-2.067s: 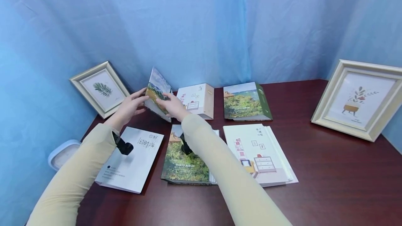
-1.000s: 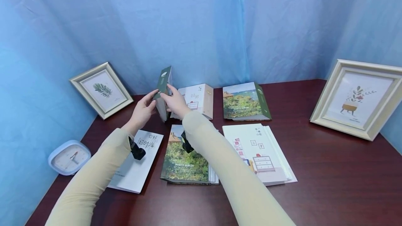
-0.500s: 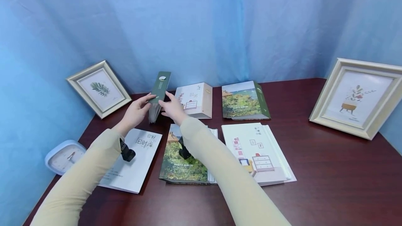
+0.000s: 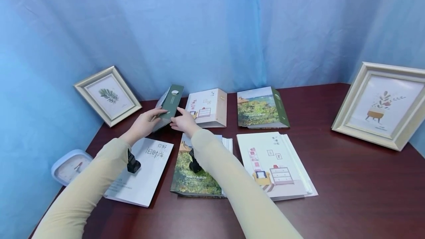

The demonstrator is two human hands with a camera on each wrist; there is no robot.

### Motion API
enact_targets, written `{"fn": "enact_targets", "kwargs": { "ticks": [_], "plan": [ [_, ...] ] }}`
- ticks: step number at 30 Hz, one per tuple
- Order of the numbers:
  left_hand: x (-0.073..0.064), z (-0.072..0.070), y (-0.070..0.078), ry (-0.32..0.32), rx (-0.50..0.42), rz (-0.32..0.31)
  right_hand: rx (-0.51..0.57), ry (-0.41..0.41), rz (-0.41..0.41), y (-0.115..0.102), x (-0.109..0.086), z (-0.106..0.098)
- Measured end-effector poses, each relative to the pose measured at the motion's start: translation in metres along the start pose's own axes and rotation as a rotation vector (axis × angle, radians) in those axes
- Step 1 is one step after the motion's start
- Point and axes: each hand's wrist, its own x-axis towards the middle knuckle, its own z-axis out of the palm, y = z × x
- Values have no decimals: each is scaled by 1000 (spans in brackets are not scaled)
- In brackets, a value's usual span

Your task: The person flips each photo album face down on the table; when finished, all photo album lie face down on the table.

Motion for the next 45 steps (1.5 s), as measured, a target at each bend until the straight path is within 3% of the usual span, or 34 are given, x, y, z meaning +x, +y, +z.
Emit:
{"fn": "enact_targets", "kwargs": {
  "ticks": [11,23,28,36,45],
  "plan": [
    [1,4,-5,-55,74,-19,-36,2,82,3,3,-4],
    [4,4,-8,-24,145,-55,-40,-23,104,2,5,-1],
    [10,7,-4,-21,233,-81,-58,-33,115,2,6,-1],
    [17,17,8,-95,431,-89,-47,-50,150,2,8,-5],
    [18,24,10,-135,531,-92,14,-52,152,3,5,-9]
  ]
}}
